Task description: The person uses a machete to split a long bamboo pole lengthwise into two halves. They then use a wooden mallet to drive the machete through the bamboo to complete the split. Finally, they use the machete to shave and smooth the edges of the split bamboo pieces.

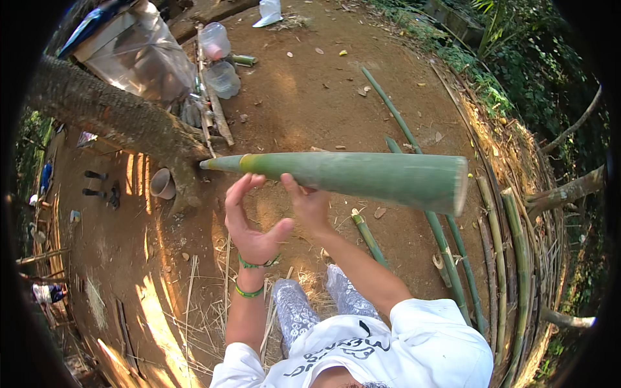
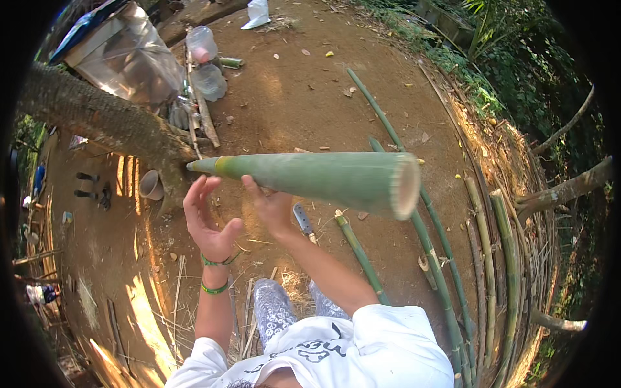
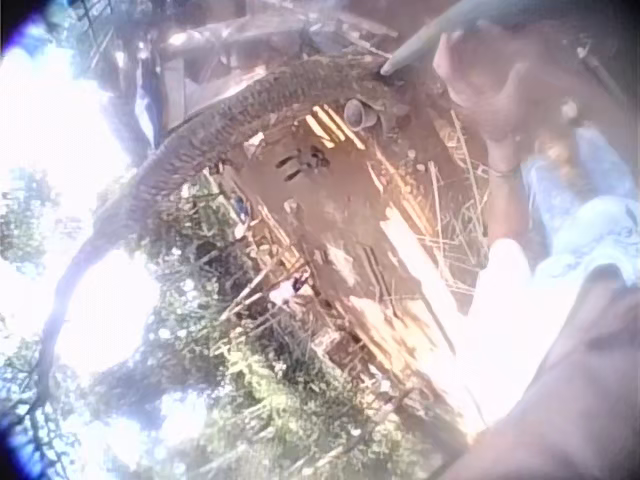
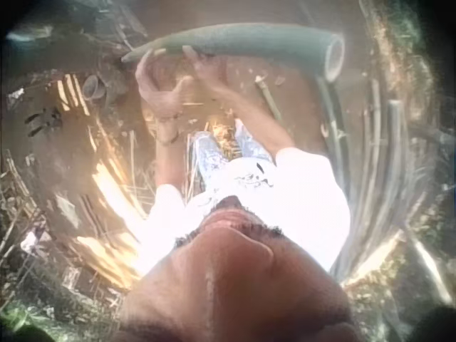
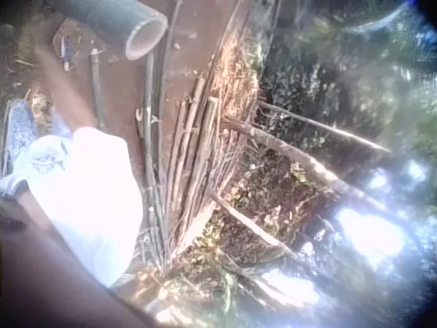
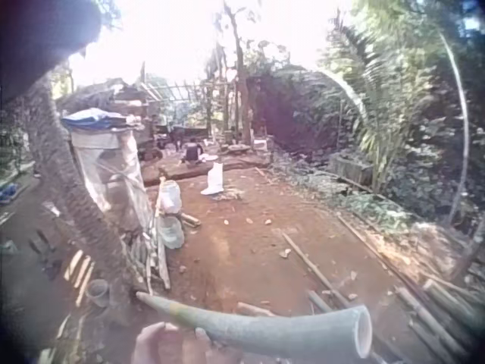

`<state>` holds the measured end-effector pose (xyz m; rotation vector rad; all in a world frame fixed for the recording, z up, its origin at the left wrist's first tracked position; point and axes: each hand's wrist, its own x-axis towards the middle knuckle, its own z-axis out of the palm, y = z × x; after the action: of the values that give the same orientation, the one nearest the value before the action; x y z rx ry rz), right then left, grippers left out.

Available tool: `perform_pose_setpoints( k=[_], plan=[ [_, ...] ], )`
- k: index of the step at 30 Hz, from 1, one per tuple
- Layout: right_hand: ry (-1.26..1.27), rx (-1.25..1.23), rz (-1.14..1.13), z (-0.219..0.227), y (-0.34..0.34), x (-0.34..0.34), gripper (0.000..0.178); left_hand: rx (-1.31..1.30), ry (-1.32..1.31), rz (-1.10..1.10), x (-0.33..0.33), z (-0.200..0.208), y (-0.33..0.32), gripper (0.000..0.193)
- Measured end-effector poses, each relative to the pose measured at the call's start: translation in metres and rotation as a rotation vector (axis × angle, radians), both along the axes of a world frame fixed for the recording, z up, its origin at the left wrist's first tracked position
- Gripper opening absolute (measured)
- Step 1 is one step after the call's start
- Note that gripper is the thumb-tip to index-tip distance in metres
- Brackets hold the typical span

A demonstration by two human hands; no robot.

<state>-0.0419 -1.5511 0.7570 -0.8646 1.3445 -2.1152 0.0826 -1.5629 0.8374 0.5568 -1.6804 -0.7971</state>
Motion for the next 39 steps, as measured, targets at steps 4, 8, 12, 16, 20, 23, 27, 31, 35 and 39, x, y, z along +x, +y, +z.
perform_pose_setpoints(
  k=[4,8,12,16,20,23,27,31,35,39],
  plan=[
    [0.293,-0.023,0.135,0.044,-0.007,0.074,0.058,-0.312,-0.002,-0.148,-0.014,0.159,0.025,0.116],
    [0.442,-0.112,0.174,0.073,-0.02,0.127,0.064,-0.387,-0.248,-0.051,0.023,0.212,0.044,0.097],
    [0.555,-0.161,0.166,0.096,-0.023,0.146,0.07,-0.453,-0.104,0.184,0.06,0.206,0.063,0.064],
    [0.697,0.038,0.357,0.091,0.019,0.173,0.07,-0.448,0.126,0.648,0.093,0.197,0.072,0.052],
    [0.696,0.349,0.828,0.012,0.104,0.154,0.059,-0.444,0.219,1.026,0.125,0.21,0.072,0.028],
    [0.754,0.706,1.024,-0.086,0.18,0.109,0.054,-0.466,0.266,1.133,0.138,0.204,0.077,0.027],
    [0.726,1.091,1.056,-0.18,0.242,0.029,0.058,-0.611,0.218,1.123,0.16,0.189,0.084,0.025],
    [0.637,1.457,0.957,-0.262,0.259,-0.046,0.054,-0.653,0.241,0.911,0.177,0.17,0.085,0.031],
    [0.486,1.702,1.051,-0.34,0.238,-0.097,0.059,-0.579,0.289,1.012,0.233,0.189,0.107,0.032],
    [0.459,1.774,1.111,-0.472,0.209,-0.107,0.071,-0.399,0.092,1.178,0.276,0.192,0.14,0.038]
  ],
)
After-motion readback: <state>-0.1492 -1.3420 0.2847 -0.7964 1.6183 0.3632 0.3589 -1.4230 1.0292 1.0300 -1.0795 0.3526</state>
